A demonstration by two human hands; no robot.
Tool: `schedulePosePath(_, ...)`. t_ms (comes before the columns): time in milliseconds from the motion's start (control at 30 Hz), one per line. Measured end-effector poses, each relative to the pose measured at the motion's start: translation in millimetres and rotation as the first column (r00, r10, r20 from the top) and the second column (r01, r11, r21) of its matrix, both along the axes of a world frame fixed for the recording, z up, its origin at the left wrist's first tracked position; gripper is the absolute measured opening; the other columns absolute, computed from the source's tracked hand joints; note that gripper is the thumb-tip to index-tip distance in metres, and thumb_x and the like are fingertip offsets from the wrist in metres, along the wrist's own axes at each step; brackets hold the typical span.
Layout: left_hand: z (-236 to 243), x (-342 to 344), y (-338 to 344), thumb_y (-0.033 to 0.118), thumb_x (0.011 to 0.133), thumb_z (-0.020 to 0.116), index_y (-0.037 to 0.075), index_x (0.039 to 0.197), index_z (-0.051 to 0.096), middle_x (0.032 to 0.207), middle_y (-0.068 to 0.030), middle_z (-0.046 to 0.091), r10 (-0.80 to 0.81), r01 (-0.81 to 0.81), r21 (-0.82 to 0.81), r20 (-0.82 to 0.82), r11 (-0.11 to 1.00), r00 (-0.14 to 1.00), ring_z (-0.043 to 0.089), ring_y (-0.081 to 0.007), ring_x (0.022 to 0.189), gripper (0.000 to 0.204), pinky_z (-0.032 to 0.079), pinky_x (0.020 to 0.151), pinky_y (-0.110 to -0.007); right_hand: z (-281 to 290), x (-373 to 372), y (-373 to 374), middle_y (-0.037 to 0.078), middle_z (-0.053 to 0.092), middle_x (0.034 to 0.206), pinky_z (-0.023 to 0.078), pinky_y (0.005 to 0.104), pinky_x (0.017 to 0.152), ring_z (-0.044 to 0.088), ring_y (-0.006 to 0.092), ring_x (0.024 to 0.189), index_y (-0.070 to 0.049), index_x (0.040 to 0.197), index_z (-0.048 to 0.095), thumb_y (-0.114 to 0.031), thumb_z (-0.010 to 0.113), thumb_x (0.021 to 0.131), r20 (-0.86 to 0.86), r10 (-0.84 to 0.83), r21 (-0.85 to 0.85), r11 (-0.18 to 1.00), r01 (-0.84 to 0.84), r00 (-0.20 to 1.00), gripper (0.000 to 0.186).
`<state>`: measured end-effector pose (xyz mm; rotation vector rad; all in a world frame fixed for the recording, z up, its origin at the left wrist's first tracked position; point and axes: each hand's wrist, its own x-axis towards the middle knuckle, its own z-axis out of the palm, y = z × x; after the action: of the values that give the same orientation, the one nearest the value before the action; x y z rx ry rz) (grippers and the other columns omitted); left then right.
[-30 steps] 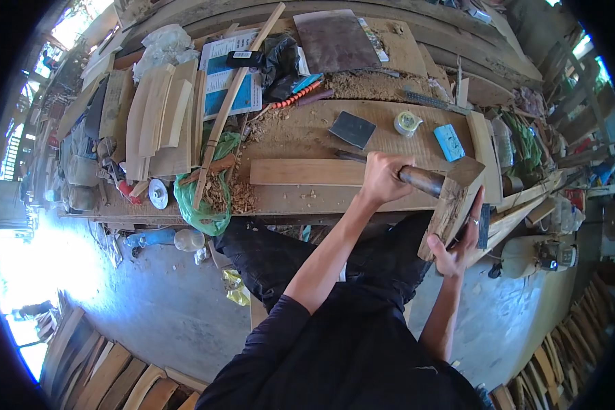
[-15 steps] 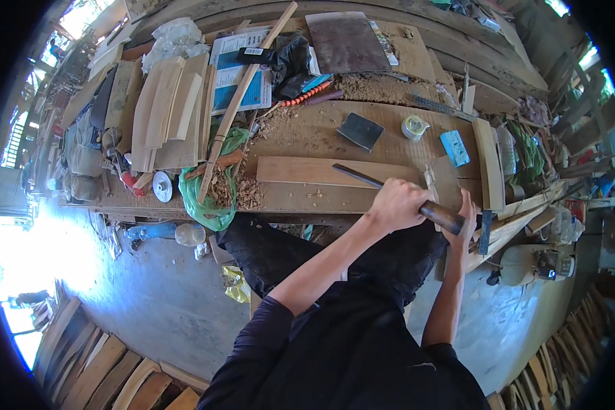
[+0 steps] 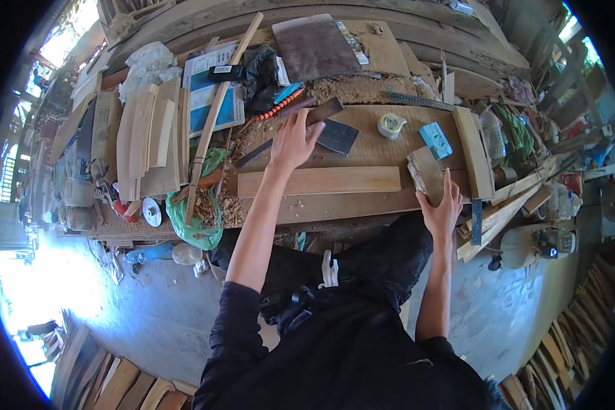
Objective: The person uses a try square to mark a piece of wood on a workbench. They then use a chisel and a wooden mallet to carve and shape the wood. The person also uses a sanding block to smooth the surface of the wood and a tape measure to measure its length.
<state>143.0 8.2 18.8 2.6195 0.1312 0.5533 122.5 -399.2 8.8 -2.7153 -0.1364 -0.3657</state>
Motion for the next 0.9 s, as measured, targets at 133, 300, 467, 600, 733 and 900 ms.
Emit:
schedulePosePath(133,-24.4,16.9,22.1,0.027,0.108,0.056,0.012,0.15,0.052,0.131,-0.0176,0.062,0.03,-0.029,0.013,-0.067,0.999,0.997,0.061,-0.0388,0.125,0.045,0.048,0.102,-0.054,-18.4,0.3,3.8,0.016,0.055,0.148,0.038,0.0585,0.112,0.051,0.0414,0.133,-0.022,0.163,0.046,-0.048,0.082,0.09,0.13,0.059,0.003,0.998,-0.06,0.99,0.086)
schedulePosePath(300,-31.3,7.0,6.0,0.027,0.107,0.058,0.016,0.153,0.055,0.145,-0.0138,0.055,-0.088,0.088,-0.002,0.013,0.996,0.996,0.051,-0.034,0.14,0.048,0.039,0.114,-0.053,-20.8,-0.6,2.1,0.017,0.054,0.149,0.037,0.0583,0.113,0.05,0.0416,0.136,-0.023,0.163,0.047,-0.048,0.079,0.093,0.127,0.07,-0.024,0.997,-0.068,0.989,0.081)
schedulePosePath(467,4.4,-20.9,-33.9,0.033,0.104,0.065,0.016,0.145,0.067,0.164,-0.0094,0.049,-0.36,0.36,0.008,-0.011,0.933,0.933,0.044,-0.0306,0.152,0.044,0.034,0.124,-0.051,-3.1,-13.5,19.2,0.018,0.051,0.154,0.034,0.0556,0.116,0.046,0.0405,0.142,-0.011,0.16,0.048,-0.041,0.08,0.094,0.349,0.016,-0.001,1.0,-0.016,0.937,0.079)
schedulePosePath(600,-3.4,-19.8,-42.4,0.031,0.101,0.07,0.014,0.14,0.071,0.168,-0.0086,0.044,-0.471,0.469,-0.051,-0.048,0.882,0.881,0.04,-0.0302,0.156,0.042,0.032,0.129,-0.048,-0.2,-23.6,53.9,0.021,0.048,0.158,0.033,0.0533,0.12,0.042,0.0407,0.147,-0.003,0.156,0.05,-0.034,0.083,0.092,0.363,0.242,0.193,0.925,-0.327,0.9,0.078)
schedulePosePath(733,-16.4,-6.3,-45.1,0.027,0.102,0.068,0.011,0.137,0.072,0.166,-0.0091,0.047,-0.501,0.493,-0.1,-0.084,0.864,0.861,0.043,-0.03,0.154,0.039,0.033,0.13,-0.047,1.0,-18.7,94.4,0.019,0.049,0.158,0.032,0.0536,0.121,0.041,0.04,0.149,-0.006,0.162,0.043,-0.047,0.086,0.085,0.151,0.486,0.205,0.836,-0.509,0.86,0.097)
schedulePosePath(900,-30.5,-4.4,-35.5,0.013,0.106,0.056,0.004,0.137,0.07,0.147,-0.0131,0.066,-0.447,0.407,-0.215,-0.185,0.888,0.875,0.055,-0.0299,0.144,0.035,0.037,0.129,-0.044,-0.5,-4.6,119.6,0.018,0.051,0.156,0.031,0.0554,0.121,0.043,0.0393,0.148,-0.008,0.165,0.038,-0.062,0.087,0.077,0.117,0.525,0.081,0.841,-0.535,0.843,0.114)
